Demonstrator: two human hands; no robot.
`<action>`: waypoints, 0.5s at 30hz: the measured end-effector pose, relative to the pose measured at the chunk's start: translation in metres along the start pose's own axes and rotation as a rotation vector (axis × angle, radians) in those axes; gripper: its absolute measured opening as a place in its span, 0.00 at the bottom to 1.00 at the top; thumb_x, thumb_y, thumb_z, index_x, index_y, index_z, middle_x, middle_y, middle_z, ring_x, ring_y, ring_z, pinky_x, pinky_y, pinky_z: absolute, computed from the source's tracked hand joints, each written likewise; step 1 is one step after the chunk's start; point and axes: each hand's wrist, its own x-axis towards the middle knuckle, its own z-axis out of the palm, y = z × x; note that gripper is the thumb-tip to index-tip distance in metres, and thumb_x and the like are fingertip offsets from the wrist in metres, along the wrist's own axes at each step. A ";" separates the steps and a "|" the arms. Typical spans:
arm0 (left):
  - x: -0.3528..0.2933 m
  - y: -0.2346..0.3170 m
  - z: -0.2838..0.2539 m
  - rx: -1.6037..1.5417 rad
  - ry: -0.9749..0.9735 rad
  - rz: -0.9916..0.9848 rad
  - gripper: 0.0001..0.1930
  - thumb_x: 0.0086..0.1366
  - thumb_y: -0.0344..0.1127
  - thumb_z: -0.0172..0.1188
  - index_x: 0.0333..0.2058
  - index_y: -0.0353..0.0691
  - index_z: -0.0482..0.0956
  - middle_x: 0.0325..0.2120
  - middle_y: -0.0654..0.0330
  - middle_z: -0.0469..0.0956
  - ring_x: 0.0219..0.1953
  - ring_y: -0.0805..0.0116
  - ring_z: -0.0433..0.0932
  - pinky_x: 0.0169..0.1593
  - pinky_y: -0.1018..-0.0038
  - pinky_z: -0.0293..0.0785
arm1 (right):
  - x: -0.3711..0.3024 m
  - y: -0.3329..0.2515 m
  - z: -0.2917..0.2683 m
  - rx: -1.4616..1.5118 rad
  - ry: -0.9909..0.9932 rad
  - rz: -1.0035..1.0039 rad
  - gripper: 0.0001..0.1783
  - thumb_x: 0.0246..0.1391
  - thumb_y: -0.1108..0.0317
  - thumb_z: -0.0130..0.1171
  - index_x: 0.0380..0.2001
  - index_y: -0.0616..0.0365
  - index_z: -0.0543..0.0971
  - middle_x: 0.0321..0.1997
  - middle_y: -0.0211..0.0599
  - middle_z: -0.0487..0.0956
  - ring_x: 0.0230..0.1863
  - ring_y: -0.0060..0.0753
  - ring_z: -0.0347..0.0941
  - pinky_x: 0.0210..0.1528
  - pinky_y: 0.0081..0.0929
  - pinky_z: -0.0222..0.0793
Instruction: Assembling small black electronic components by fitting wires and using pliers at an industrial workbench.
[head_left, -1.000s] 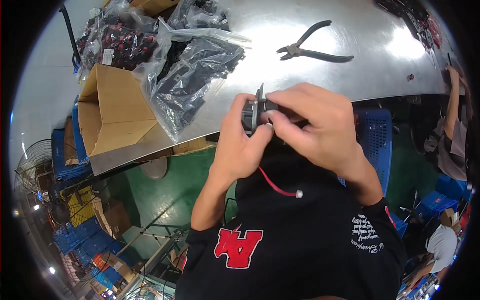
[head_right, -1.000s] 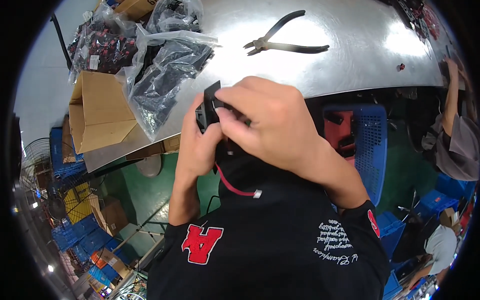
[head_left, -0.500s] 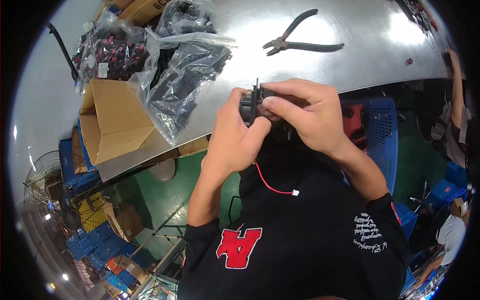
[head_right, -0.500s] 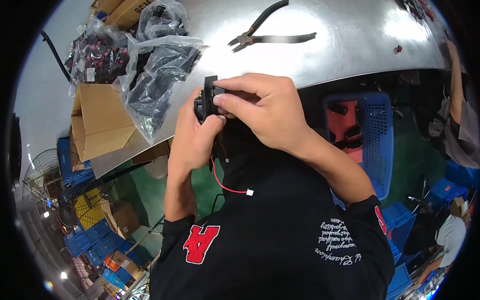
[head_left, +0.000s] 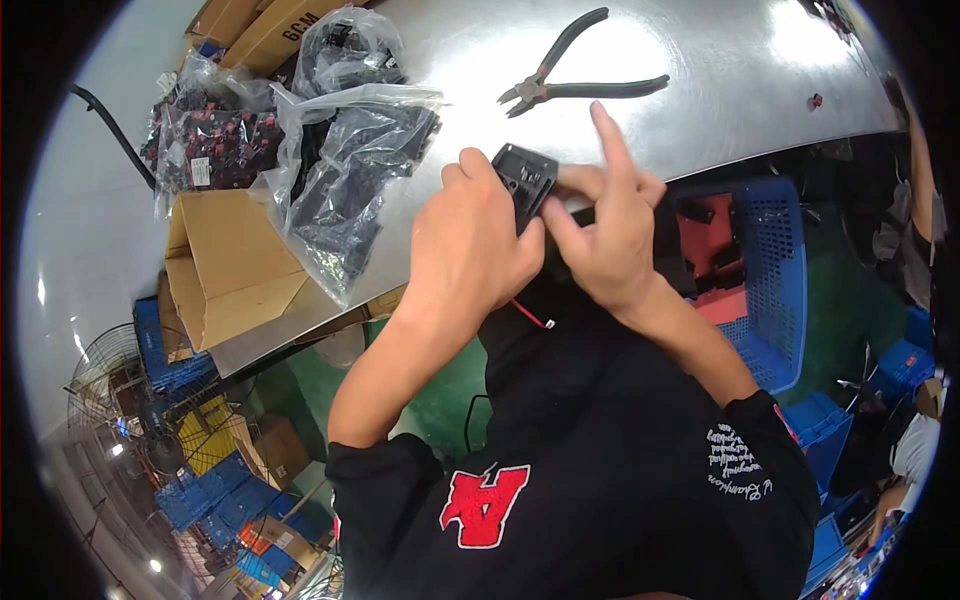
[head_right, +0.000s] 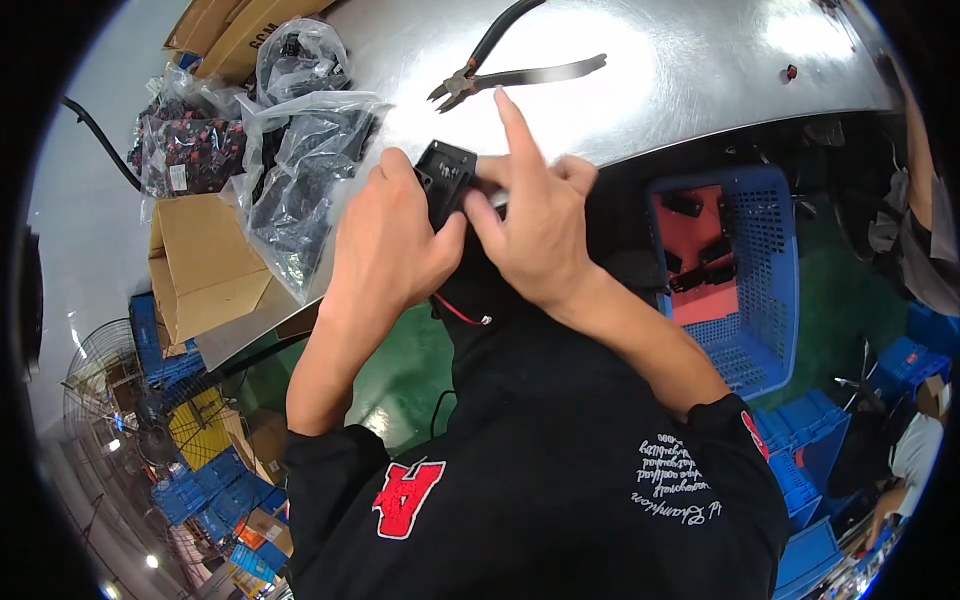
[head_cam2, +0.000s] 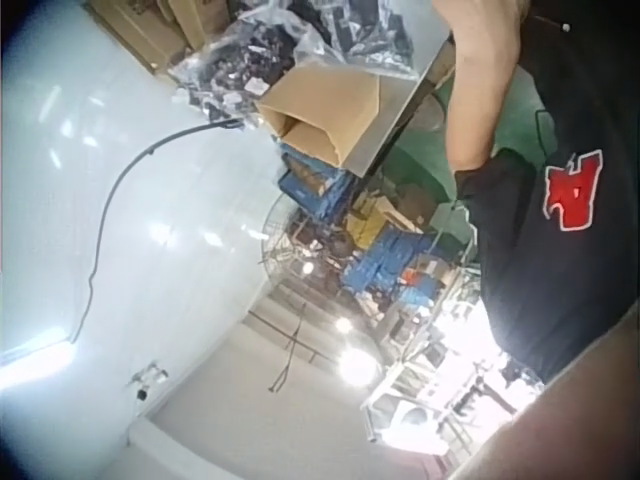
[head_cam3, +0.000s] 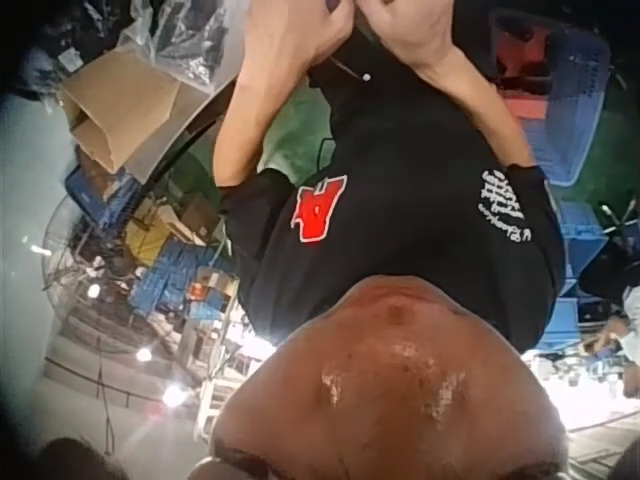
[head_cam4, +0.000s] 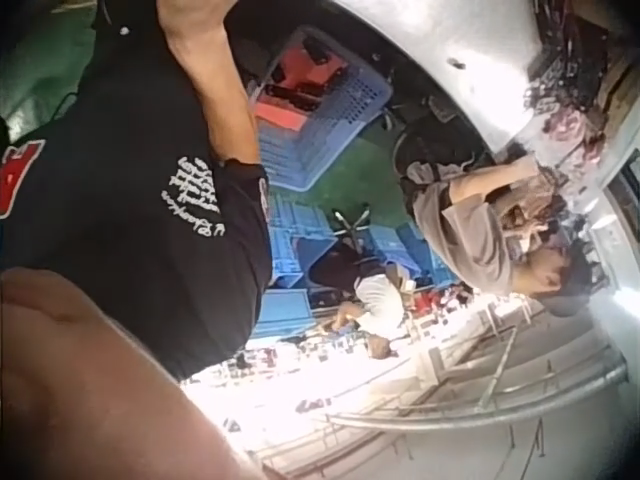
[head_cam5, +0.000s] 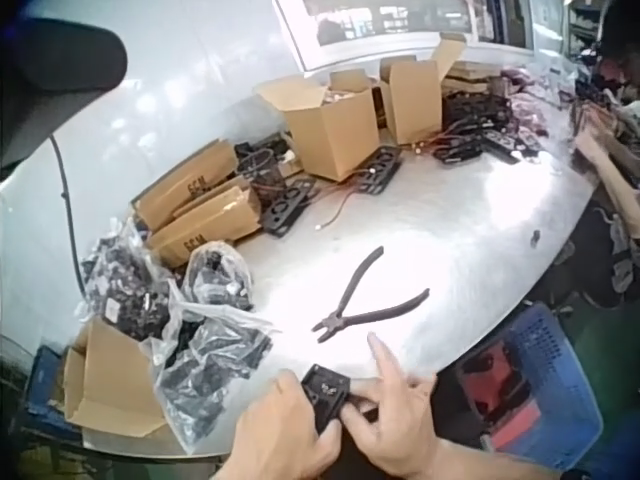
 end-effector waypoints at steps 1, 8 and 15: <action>0.001 -0.001 0.001 0.002 -0.004 0.000 0.24 0.54 0.39 0.67 0.39 0.26 0.66 0.34 0.37 0.75 0.33 0.40 0.81 0.37 0.55 0.80 | -0.001 -0.001 0.000 -0.132 0.008 -0.051 0.40 0.45 0.71 0.69 0.64 0.60 0.69 0.32 0.21 0.84 0.38 0.26 0.76 0.51 0.33 0.55; 0.002 -0.011 0.005 0.099 0.095 0.141 0.31 0.57 0.55 0.68 0.36 0.29 0.68 0.29 0.45 0.75 0.29 0.50 0.82 0.29 0.64 0.79 | 0.014 -0.009 -0.027 -0.303 -0.200 -0.121 0.40 0.44 0.73 0.65 0.65 0.59 0.69 0.44 0.35 0.81 0.43 0.36 0.73 0.56 0.41 0.58; 0.003 -0.015 0.023 0.207 0.284 0.252 0.30 0.64 0.59 0.60 0.35 0.29 0.73 0.27 0.50 0.74 0.25 0.57 0.77 0.27 0.65 0.74 | 0.121 -0.041 0.033 0.110 -0.346 -0.358 0.07 0.55 0.74 0.60 0.38 0.58 0.83 0.36 0.41 0.83 0.36 0.43 0.80 0.39 0.37 0.74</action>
